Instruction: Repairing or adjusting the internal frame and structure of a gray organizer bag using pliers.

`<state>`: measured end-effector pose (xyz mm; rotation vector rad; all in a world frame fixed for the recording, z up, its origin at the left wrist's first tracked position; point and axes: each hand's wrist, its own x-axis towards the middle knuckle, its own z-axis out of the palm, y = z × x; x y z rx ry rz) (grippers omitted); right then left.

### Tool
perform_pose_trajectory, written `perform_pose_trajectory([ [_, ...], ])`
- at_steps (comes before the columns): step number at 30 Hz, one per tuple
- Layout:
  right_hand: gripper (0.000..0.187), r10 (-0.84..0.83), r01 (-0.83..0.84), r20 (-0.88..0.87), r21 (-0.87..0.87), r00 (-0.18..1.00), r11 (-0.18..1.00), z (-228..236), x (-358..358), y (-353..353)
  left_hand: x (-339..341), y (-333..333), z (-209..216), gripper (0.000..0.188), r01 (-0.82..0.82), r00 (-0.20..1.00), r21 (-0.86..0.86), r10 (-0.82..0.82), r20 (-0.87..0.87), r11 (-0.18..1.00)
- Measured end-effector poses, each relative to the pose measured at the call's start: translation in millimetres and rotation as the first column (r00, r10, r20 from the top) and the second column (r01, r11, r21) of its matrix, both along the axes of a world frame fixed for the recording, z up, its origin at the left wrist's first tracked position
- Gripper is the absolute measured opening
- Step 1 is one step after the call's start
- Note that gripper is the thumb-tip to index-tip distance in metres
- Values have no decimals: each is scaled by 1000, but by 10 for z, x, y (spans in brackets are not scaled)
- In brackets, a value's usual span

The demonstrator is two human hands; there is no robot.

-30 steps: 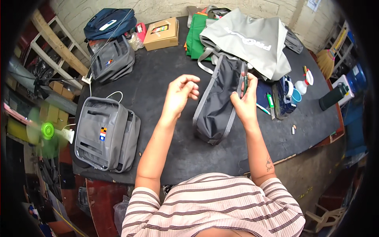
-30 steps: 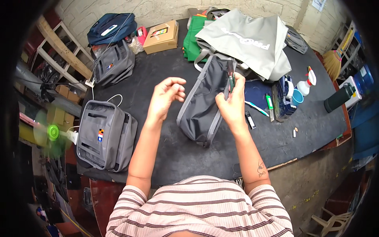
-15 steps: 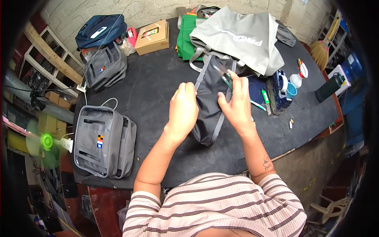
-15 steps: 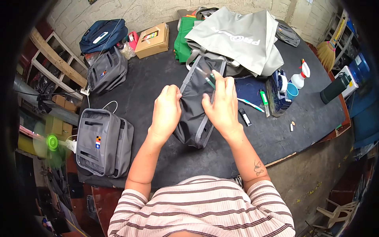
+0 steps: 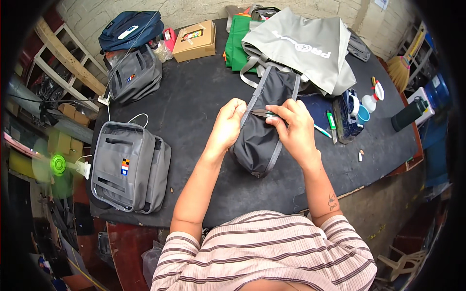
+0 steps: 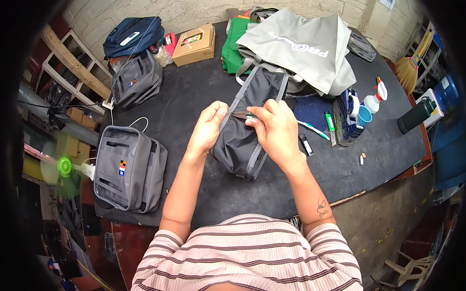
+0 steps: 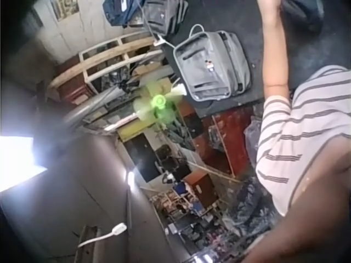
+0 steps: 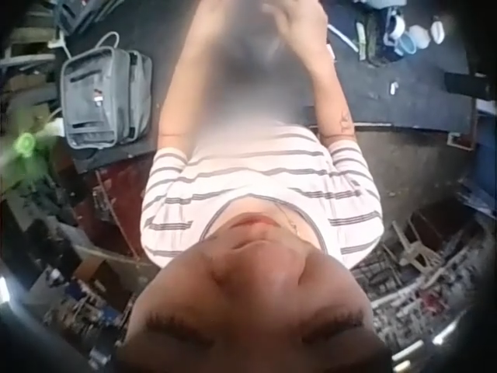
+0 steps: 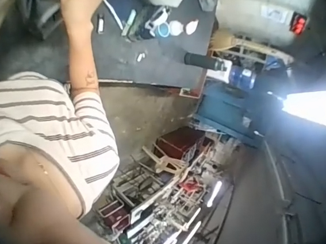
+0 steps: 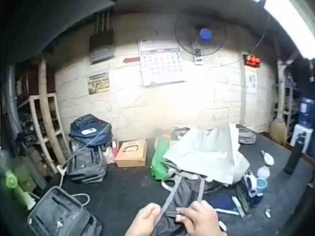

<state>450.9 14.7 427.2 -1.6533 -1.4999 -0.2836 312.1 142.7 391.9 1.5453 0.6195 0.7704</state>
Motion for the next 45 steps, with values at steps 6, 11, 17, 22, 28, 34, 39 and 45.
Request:
perform_pose_trajectory([
  [6, 23, -9, 9, -25, -13, 1000, 1000, -26, 1, 45, 38, 36, -72, 17, -20, 996, -5, 20, 91, 1000],
  [11, 23, -20, 19, -30, -27, 999, 999, -36, -2, 59, 37, 11, -42, 17, -13, 992, -4, 13, 125, 1000],
  [17, 57, -121, 151, -243, 112, 962, 982, -149, 14, 104, 8, 60, 13, 14, -99, 963, -10, 99, 251, 995],
  [22, 72, 73, 7, -573, 137, 816, 991, -532, 83, 188, 161, 99, 356, 45, -82, 991, 522, 123, -45, 849],
  [28, 69, 56, 34, -607, 135, 793, 990, -602, -111, 143, 329, 198, 399, 26, 66, 961, 776, 170, -220, 627],
  [34, 69, 44, 47, -615, 131, 787, 990, -586, -195, 95, 377, 34, 334, 8, 266, 778, 954, 555, -296, 135],
  [39, 70, 114, -43, -672, 123, 732, 992, -450, -176, 27, 88, 330, 277, 21, 149, 959, 536, 12, -285, 831],
  [45, 72, 178, -257, -723, 1, 668, 966, -170, -384, -133, -366, 478, 364, 23, 327, 934, -197, -347, -81, 924],
])
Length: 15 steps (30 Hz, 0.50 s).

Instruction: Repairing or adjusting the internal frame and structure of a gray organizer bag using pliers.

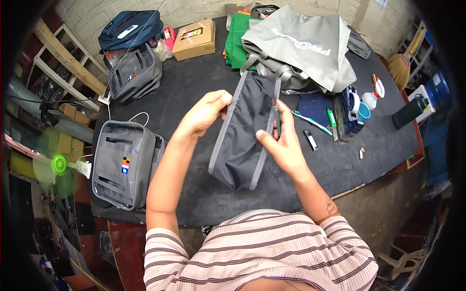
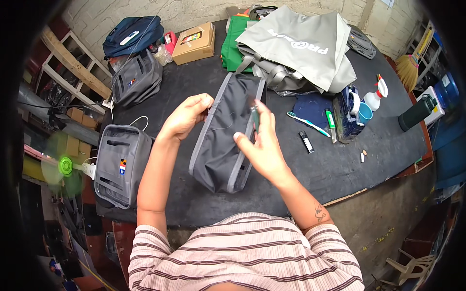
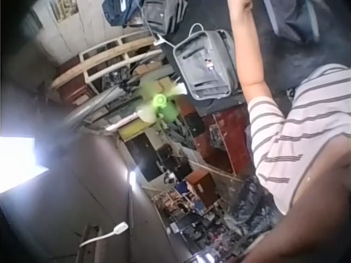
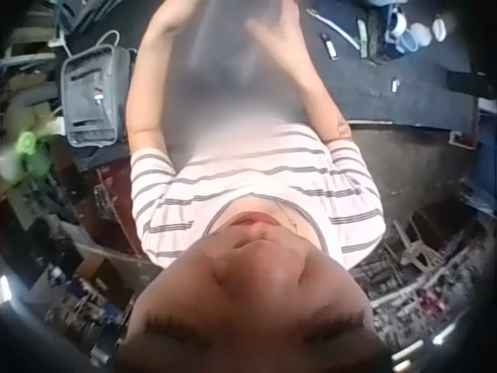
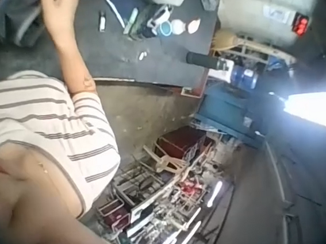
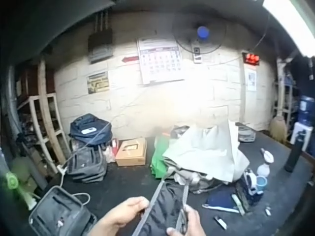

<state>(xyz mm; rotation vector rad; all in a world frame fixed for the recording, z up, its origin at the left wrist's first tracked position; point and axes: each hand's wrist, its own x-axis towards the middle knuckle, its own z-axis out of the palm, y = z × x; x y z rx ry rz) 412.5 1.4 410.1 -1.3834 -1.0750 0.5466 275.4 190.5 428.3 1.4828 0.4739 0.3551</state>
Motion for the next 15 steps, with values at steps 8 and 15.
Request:
perform_pose_trajectory([
  [8, 39, -207, 172, 337, 132, 919, 976, 161, 236, 399, -26, 14, 1, 17, -474, 879, 354, 412, 239, 806],
  [15, 31, -317, 240, 430, 225, 845, 944, 73, 241, 776, 282, -399, 93, 25, -188, 902, 958, 425, 80, 217],
])
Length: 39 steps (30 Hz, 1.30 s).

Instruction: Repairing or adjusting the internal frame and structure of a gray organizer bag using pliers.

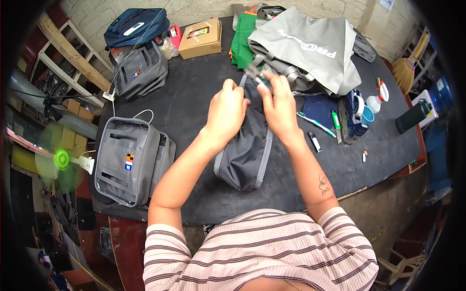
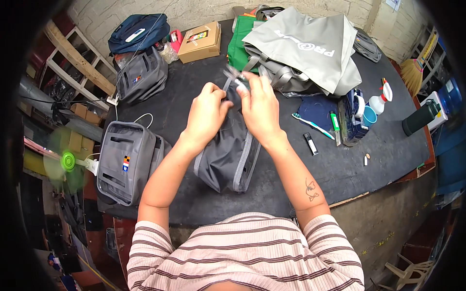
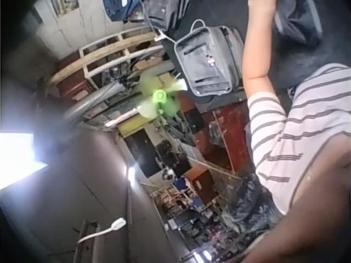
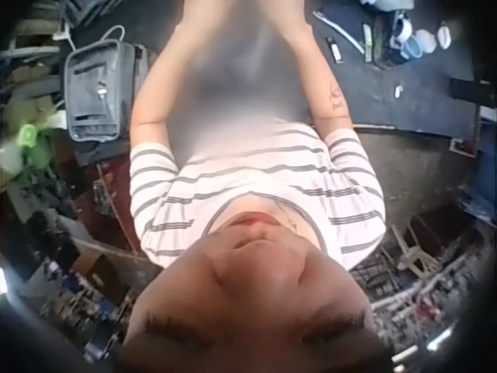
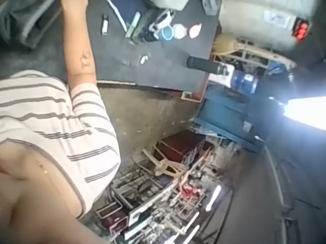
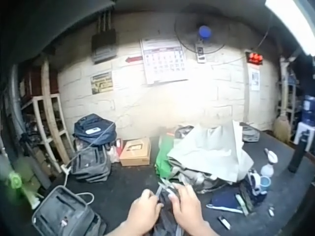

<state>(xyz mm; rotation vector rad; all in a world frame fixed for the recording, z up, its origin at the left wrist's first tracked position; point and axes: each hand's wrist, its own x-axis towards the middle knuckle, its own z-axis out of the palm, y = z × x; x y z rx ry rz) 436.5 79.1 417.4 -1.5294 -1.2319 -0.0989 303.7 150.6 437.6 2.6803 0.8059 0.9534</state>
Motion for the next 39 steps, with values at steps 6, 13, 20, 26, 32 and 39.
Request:
perform_pose_trajectory([
  [6, 25, -44, 54, 164, -54, 986, 997, -91, 46, -98, 28, 264, -222, 12, 4, 964, -286, 72, 254, 958],
  [13, 22, 17, 17, 213, -157, 977, 987, -70, 42, -153, 39, 366, -535, 13, 212, 872, -546, 96, 480, 810],
  [20, 20, -12, 55, 275, -148, 961, 987, -92, 46, -117, 15, 293, -417, 13, 214, 879, -508, 63, 474, 835],
  [26, 18, -34, 76, 287, -137, 957, 988, -104, 34, -94, -67, 200, -211, 16, 223, 789, -503, 148, 596, 835],
  [32, 17, -43, 90, 305, -141, 951, 986, -88, 8, -122, -178, -52, -86, 14, -21, 977, -122, 46, 208, 992],
  [39, 20, 12, 10, 317, -69, 948, 998, -7, -62, -331, -178, -19, -248, 8, -16, 946, -369, 134, 295, 929],
])
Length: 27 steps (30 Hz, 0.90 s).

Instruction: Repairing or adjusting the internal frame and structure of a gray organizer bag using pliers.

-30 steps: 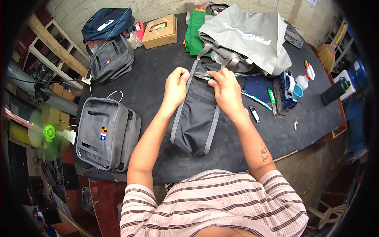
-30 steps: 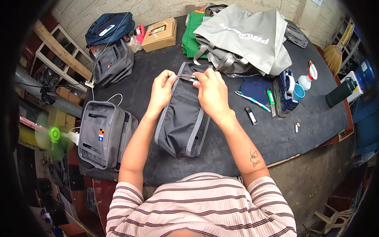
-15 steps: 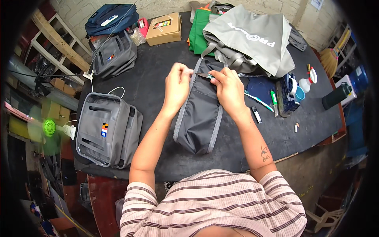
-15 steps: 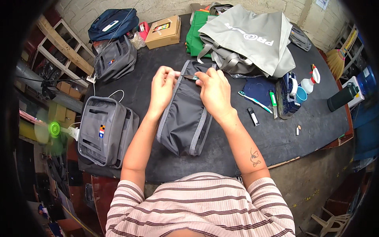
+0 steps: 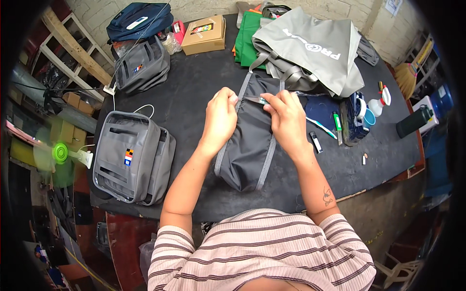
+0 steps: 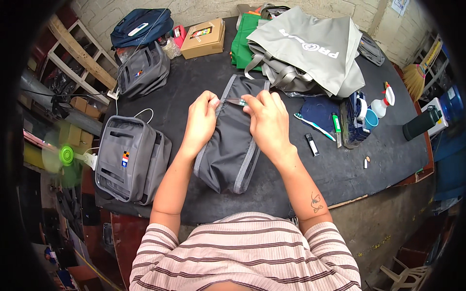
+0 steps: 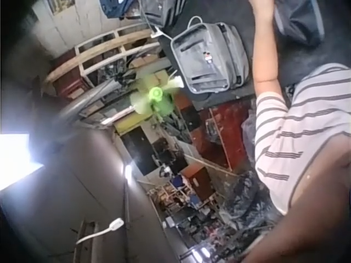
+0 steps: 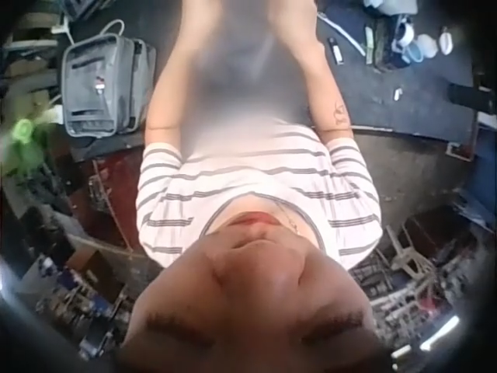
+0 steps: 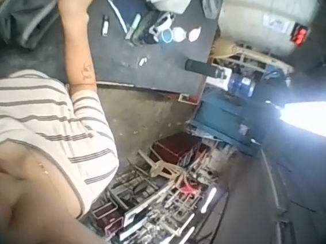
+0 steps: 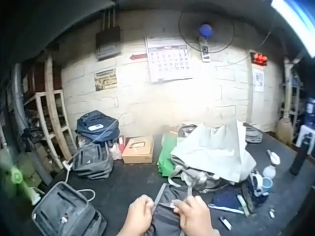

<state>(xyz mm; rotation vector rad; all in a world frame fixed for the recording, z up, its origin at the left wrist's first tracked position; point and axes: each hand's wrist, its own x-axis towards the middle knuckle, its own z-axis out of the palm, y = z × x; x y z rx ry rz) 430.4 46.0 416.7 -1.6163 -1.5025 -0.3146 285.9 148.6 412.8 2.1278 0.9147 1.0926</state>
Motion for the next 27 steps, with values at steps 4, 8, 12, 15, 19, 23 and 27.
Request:
perform_pose_trajectory([
  [4, 26, 16, -16, 32, -27, 999, 1000, 0, -12, -29, 25, -32, 11, 11, 32, 997, -162, -19, 79, 986],
  [8, 28, 38, -38, 35, -14, 999, 999, 2, -2, -30, 36, -54, 30, 13, 19, 996, -159, -4, 94, 987],
  [12, 28, 29, -27, 77, -27, 997, 999, 21, 0, -9, 38, -94, 96, 13, 41, 996, -134, -31, 79, 990],
  [15, 26, 28, -26, 76, -32, 997, 999, 17, 3, 2, 35, -85, 100, 13, 45, 996, -137, -35, 80, 989],
  [19, 24, 75, -79, -58, -67, 995, 995, -10, 25, -38, 27, -70, 67, 12, 54, 993, -124, -41, 108, 991],
  [23, 23, 102, -106, -53, -68, 993, 992, 8, 14, -52, 9, -78, 69, 12, 52, 994, -132, -38, 105, 990],
  [27, 23, 94, -100, -65, -91, 993, 991, 14, 39, -33, 28, -74, 65, 14, 64, 994, -114, -53, 100, 991],
])
